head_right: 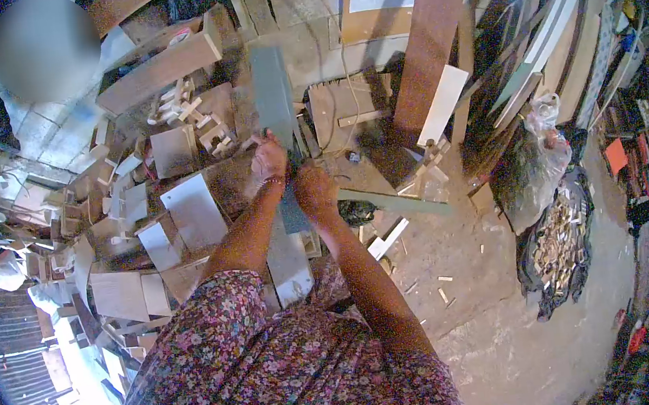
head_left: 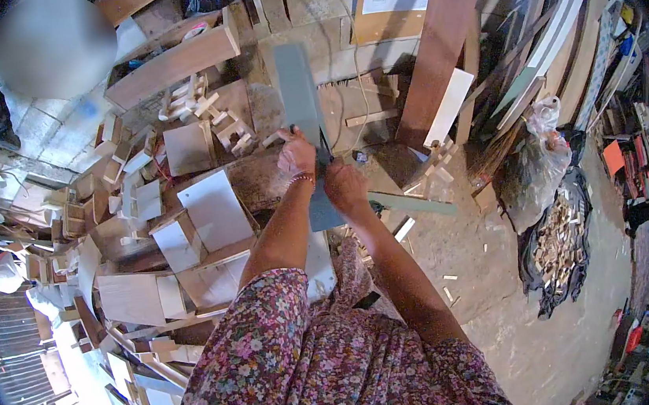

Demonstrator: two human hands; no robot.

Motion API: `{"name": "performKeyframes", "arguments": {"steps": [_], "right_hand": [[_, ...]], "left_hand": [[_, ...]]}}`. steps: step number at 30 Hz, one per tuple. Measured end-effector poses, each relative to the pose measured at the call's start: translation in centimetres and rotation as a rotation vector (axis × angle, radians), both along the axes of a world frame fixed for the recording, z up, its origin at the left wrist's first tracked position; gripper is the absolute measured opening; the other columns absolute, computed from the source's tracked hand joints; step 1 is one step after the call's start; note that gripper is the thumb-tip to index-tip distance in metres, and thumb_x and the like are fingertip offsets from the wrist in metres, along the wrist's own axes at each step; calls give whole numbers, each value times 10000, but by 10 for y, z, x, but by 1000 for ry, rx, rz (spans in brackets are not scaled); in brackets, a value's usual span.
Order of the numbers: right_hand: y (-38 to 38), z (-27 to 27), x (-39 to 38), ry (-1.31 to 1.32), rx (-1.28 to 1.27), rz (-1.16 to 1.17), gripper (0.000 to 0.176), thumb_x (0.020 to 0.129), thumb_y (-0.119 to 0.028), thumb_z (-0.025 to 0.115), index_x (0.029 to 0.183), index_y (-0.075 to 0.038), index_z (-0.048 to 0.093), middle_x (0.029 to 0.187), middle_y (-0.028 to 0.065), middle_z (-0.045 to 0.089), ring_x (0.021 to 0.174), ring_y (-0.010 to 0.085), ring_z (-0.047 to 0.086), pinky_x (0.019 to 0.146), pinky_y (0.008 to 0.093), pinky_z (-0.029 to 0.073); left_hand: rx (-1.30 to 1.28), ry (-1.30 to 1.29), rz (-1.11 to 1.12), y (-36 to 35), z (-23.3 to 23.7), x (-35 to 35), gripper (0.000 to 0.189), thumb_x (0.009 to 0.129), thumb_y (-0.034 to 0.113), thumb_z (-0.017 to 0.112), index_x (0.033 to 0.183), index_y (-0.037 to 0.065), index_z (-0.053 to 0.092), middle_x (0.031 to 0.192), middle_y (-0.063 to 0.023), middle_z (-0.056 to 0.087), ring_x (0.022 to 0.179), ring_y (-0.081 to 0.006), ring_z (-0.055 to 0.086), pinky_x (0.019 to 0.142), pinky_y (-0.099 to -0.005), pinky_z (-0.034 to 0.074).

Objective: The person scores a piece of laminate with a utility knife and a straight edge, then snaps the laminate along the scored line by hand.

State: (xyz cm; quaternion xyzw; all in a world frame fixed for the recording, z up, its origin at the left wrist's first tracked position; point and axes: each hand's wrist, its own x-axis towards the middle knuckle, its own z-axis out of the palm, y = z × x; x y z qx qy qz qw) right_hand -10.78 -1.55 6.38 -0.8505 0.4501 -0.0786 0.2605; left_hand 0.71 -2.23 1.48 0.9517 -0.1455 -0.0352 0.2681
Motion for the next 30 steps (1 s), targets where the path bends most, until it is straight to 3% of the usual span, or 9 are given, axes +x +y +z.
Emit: {"name": "performKeyframes", "arguments": {"steps": [2, 5, 7, 11, 13, 18, 23, 25, 30], "right_hand": [[5, 1, -5, 55, 16, 16, 287, 779, -227, 310, 751, -17, 504, 717, 209, 553, 679, 356, 545, 607, 427, 433], [22, 9, -23, 103, 104, -29, 278, 776, -224, 321, 749, -13, 500, 734, 204, 555, 688, 357, 545, 611, 429, 433], [26, 1, -25, 152, 37, -33, 202, 749, -176, 380, 789, -32, 516, 710, 146, 569, 658, 297, 570, 555, 410, 458], [-4, -8, 1, 109, -73, 58, 201, 746, -171, 384, 795, -25, 514, 728, 147, 572, 675, 300, 569, 575, 411, 456], [-9, -9, 10, -47, -7, -11, 201, 750, -173, 377, 719, -11, 491, 706, 207, 551, 667, 364, 542, 600, 426, 437], [15, -2, -17, 59, 25, -27, 230, 756, -186, 353, 752, -22, 514, 711, 196, 555, 667, 355, 546, 597, 419, 442], [1, -5, -12, 65, 44, -3, 261, 768, -229, 353, 803, -32, 520, 696, 205, 551, 661, 344, 551, 589, 424, 441], [-4, -2, 2, 161, 11, 1, 208, 759, -168, 365, 803, -30, 515, 762, 157, 568, 694, 309, 567, 600, 407, 456], [9, 0, -11, 96, 5, -12, 259, 775, -218, 351, 797, -17, 511, 731, 187, 559, 680, 332, 558, 593, 425, 447]], "left_hand": [[-12, -162, -43, 0, -8, 2, 422, 803, 387, 308, 891, -12, 413, 575, -175, 543, 556, -307, 556, 451, -382, 429], [-106, 13, -42, -4, -28, 13, 333, 817, 355, 280, 873, 37, 358, 673, -190, 560, 670, -358, 539, 572, -457, 399], [-66, 11, -29, 0, -4, 3, 333, 817, 355, 278, 863, 35, 355, 667, -193, 558, 662, -364, 537, 566, -457, 401], [-28, -32, -47, 1, 10, -2, 331, 818, 348, 277, 861, 27, 341, 634, -201, 550, 622, -378, 533, 531, -451, 405], [-42, -27, -72, -1, -5, 9, 326, 818, 345, 278, 865, 27, 335, 629, -206, 547, 611, -381, 531, 519, -454, 403], [-96, 16, 24, 1, 5, 0, 319, 818, 340, 285, 868, 27, 322, 610, -211, 542, 593, -379, 530, 502, -463, 398], [-101, -105, -50, 1, -3, 0, 321, 815, 339, 294, 895, 35, 355, 595, -189, 547, 571, -362, 536, 493, -453, 404], [-81, -110, -24, -1, -1, 1, 324, 813, 340, 296, 905, 35, 358, 596, -185, 548, 571, -357, 538, 492, -448, 409], [-40, -113, -63, -2, -13, 6, 335, 808, 344, 303, 899, 29, 371, 595, -178, 551, 576, -344, 545, 494, -440, 419]]}}
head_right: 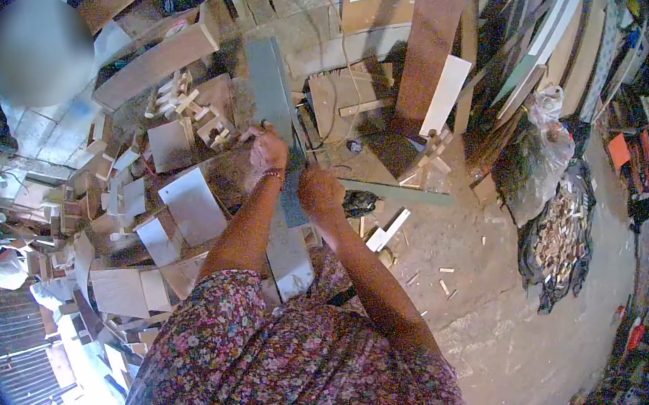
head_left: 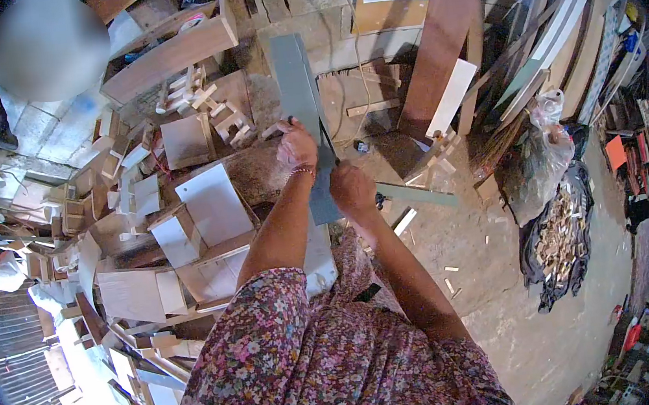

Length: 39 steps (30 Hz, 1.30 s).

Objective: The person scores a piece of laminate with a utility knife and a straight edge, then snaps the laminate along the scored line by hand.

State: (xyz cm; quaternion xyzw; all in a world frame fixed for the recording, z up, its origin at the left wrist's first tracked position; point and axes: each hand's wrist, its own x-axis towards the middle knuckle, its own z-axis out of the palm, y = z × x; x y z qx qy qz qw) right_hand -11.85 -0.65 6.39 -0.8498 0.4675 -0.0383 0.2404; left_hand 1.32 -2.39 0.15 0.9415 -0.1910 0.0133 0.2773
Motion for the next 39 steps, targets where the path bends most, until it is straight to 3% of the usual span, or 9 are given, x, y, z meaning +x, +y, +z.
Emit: {"name": "performKeyframes", "arguments": {"steps": [5, 7, 11, 13, 17, 19, 23, 25, 39], "right_hand": [[-4, -8, 3, -8, 31, -34, 320, 791, -270, 334, 769, -1, 507, 708, 218, 550, 688, 351, 548, 601, 442, 432], [-14, -9, 13, 11, -3, 48, 216, 762, -167, 353, 784, -18, 508, 751, 164, 565, 688, 308, 568, 590, 423, 452], [-10, -9, 13, 40, -78, 29, 208, 760, -167, 352, 791, -24, 500, 740, 165, 566, 686, 314, 566, 590, 428, 450], [-3, -7, 4, -2, 52, -49, 312, 789, -267, 342, 756, -10, 516, 736, 207, 554, 707, 352, 544, 626, 432, 427], [2, -7, -1, 45, 111, -72, 314, 786, -277, 355, 762, -12, 521, 756, 203, 555, 707, 348, 545, 632, 426, 428], [-8, -13, 8, 18, -54, 8, 185, 749, -151, 369, 800, -22, 491, 738, 159, 568, 659, 302, 571, 556, 392, 462], [-14, -11, 16, 52, -34, 41, 183, 748, -148, 372, 812, -24, 490, 716, 162, 567, 650, 311, 569, 552, 404, 460], [-6, -7, 9, 31, 31, -18, 316, 782, -284, 343, 790, -24, 521, 734, 191, 557, 703, 344, 547, 641, 434, 428], [-9, -19, 8, -42, -4, -32, 311, 780, -265, 335, 729, -18, 519, 696, 198, 555, 678, 348, 548, 605, 426, 437]], "left_hand": [[-26, 0, 51, 1, 15, -8, 349, 803, 342, 312, 892, 15, 396, 593, -177, 552, 566, -344, 547, 486, -439, 420], [-18, -8, 45, 0, 12, -4, 358, 803, 341, 313, 908, 9, 393, 591, -180, 551, 561, -345, 547, 481, -440, 418], [13, 15, 36, 0, 10, -4, 374, 804, 340, 312, 936, -3, 378, 586, -185, 550, 563, -346, 547, 490, -444, 416], [21, 29, 47, 0, 14, -5, 369, 804, 338, 310, 932, -2, 374, 592, -185, 551, 569, -348, 547, 502, -447, 417], [13, 88, 3, 3, 23, -9, 358, 806, 335, 305, 925, 2, 362, 612, -188, 554, 595, -357, 545, 533, -454, 415], [14, 86, -4, 4, 23, -9, 351, 810, 329, 299, 928, 3, 356, 620, -192, 554, 604, -361, 544, 535, -457, 413], [10, 89, -2, 2, 19, -6, 317, 818, 312, 291, 917, 16, 349, 633, -201, 552, 619, -365, 541, 533, -459, 407], [-8, 108, 5, 4, 25, -10, 306, 818, 311, 295, 903, 22, 350, 634, -199, 553, 614, -366, 541, 529, -458, 406], [80, 110, -61, 2, 17, -5, 325, 819, 336, 278, 871, 29, 371, 657, -184, 559, 647, -364, 539, 557, -461, 404]]}}
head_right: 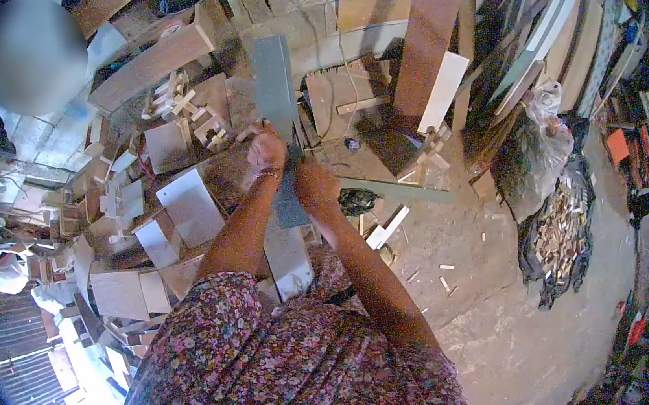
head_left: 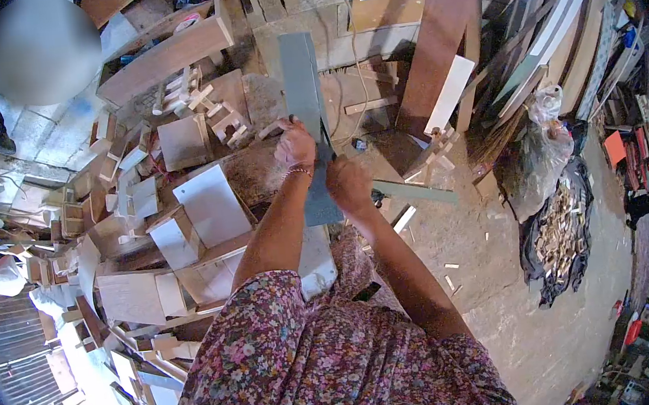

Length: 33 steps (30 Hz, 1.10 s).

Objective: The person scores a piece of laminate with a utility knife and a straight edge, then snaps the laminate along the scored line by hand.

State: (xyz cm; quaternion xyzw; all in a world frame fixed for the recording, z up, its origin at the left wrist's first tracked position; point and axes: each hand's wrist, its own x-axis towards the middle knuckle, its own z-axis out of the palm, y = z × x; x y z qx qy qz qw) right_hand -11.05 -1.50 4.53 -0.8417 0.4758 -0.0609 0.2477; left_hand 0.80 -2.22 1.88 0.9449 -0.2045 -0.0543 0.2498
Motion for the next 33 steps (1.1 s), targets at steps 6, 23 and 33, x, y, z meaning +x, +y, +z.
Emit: {"name": "performKeyframes", "arguments": {"steps": [6, 23, 33], "right_hand": [[-1, 10, 1, 78, 2, 30, 258, 771, -215, 356, 761, -15, 520, 717, 174, 563, 675, 312, 563, 580, 402, 453], [-10, -3, 12, 32, -105, 95, 278, 773, -244, 353, 748, -7, 495, 676, 196, 553, 652, 318, 564, 579, 397, 457], [-3, 3, 2, -7, 12, 24, 303, 785, -254, 332, 796, -2, 498, 752, 208, 551, 670, 337, 556, 589, 417, 446]], "left_hand": [[-55, -28, 70, 0, 8, -4, 329, 819, 334, 268, 882, 27, 368, 679, -193, 558, 656, -369, 537, 565, -471, 403], [-15, -23, 36, 0, 1, 0, 353, 823, 335, 256, 915, 17, 377, 686, -210, 555, 676, -364, 541, 582, -456, 415], [-44, -65, 27, 1, -1, -1, 335, 822, 329, 269, 896, 16, 363, 641, -206, 552, 634, -370, 541, 554, -455, 420]]}}
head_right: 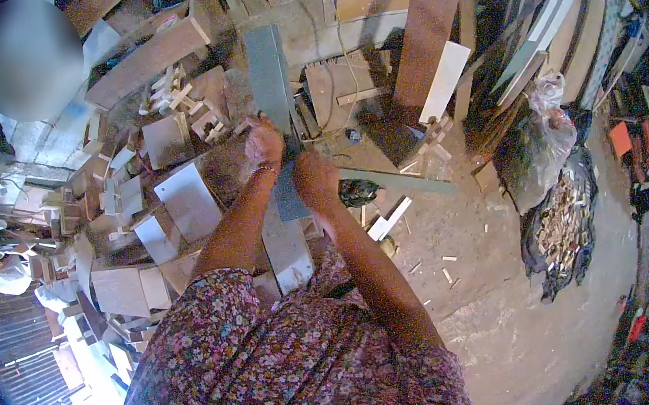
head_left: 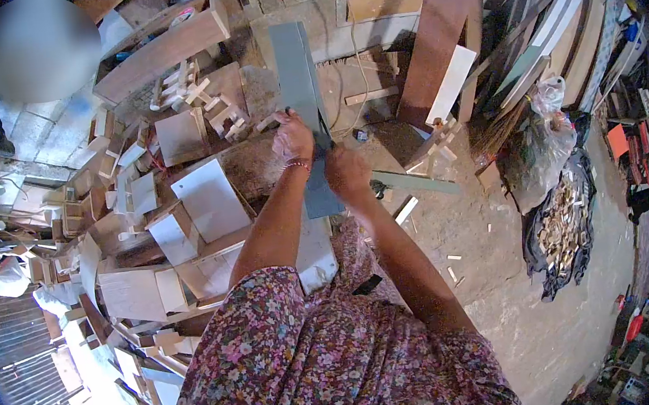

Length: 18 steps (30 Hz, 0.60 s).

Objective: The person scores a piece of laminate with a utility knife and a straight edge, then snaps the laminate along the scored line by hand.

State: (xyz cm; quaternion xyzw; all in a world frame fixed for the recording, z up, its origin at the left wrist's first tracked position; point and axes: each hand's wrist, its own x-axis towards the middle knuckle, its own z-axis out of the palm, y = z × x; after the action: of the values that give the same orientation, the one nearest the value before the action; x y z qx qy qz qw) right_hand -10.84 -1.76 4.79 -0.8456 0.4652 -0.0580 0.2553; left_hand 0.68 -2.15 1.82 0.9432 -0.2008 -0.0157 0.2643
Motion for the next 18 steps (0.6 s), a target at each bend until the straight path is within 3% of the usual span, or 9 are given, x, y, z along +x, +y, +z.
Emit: {"name": "performKeyframes", "arguments": {"steps": [2, 7, 12, 18], "right_hand": [[-8, -2, 11, -88, -80, 19, 314, 789, -263, 327, 802, 0, 497, 741, 209, 552, 675, 345, 552, 592, 428, 441], [10, 10, -8, 6, 162, -43, 285, 797, -250, 326, 806, -9, 478, 737, 215, 546, 727, 345, 539, 631, 440, 424], [12, 14, -19, -2, 109, 13, 248, 785, -229, 350, 805, -14, 472, 728, 206, 549, 696, 352, 541, 601, 443, 426], [-11, -14, 12, -40, -34, 75, 230, 775, -214, 359, 794, -20, 480, 728, 190, 557, 694, 349, 544, 587, 439, 426]], "left_hand": [[14, 47, -9, 1, 6, 0, 337, 820, 335, 272, 889, 19, 367, 646, -206, 552, 646, -370, 540, 556, -453, 419], [29, 15, 58, -4, -6, 1, 327, 820, 333, 274, 893, 23, 349, 649, -206, 552, 651, -370, 539, 555, -460, 414], [-18, 27, 23, 2, 5, -4, 325, 820, 334, 269, 863, 23, 355, 651, -205, 551, 649, -374, 535, 550, -462, 412], [46, -15, -35, -5, -27, 12, 305, 824, 319, 264, 835, 32, 366, 642, -197, 551, 643, -367, 537, 547, -446, 409]]}}
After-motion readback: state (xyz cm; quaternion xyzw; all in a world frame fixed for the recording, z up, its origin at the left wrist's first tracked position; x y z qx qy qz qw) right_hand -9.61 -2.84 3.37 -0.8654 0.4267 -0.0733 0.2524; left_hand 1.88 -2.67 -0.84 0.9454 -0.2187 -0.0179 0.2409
